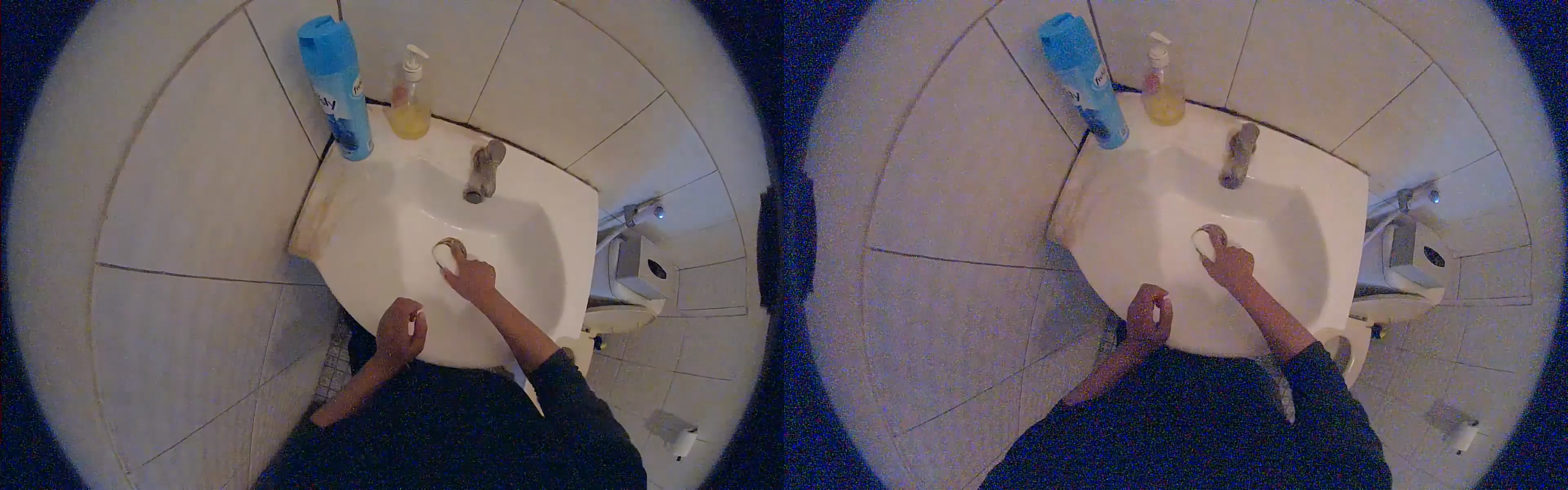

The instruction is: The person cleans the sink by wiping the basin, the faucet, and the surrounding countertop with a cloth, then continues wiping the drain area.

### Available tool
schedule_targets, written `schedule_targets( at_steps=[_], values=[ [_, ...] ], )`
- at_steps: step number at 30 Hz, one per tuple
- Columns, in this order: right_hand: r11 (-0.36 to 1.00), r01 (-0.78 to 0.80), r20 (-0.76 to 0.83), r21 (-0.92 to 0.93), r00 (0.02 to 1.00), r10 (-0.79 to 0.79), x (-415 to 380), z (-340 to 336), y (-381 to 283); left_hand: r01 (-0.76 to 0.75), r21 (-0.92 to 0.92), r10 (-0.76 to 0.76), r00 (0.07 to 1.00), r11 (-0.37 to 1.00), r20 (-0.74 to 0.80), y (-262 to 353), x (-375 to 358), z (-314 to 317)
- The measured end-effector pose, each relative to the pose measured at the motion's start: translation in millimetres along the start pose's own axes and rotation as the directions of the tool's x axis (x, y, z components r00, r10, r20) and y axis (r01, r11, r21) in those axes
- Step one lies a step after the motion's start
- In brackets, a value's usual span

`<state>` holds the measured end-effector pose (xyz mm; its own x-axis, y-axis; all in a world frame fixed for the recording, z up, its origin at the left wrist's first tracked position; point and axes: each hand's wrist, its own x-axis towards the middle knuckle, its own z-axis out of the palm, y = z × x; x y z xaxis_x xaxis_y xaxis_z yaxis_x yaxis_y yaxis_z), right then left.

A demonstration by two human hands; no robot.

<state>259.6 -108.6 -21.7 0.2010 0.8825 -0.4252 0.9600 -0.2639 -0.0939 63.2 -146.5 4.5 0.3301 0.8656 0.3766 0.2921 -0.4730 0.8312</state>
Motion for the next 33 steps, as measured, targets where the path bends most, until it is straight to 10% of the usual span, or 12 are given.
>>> schedule_targets(
  at_steps=[33],
  values=[
    [0.963, 0.104, 0.146, -0.247, 0.987, -0.069, -6.6, -14.0, 16.5, 0.043, -0.021, -0.043, 0.999, 0.999, -0.013, 1.6, -0.3, -1.7]
  ],
)
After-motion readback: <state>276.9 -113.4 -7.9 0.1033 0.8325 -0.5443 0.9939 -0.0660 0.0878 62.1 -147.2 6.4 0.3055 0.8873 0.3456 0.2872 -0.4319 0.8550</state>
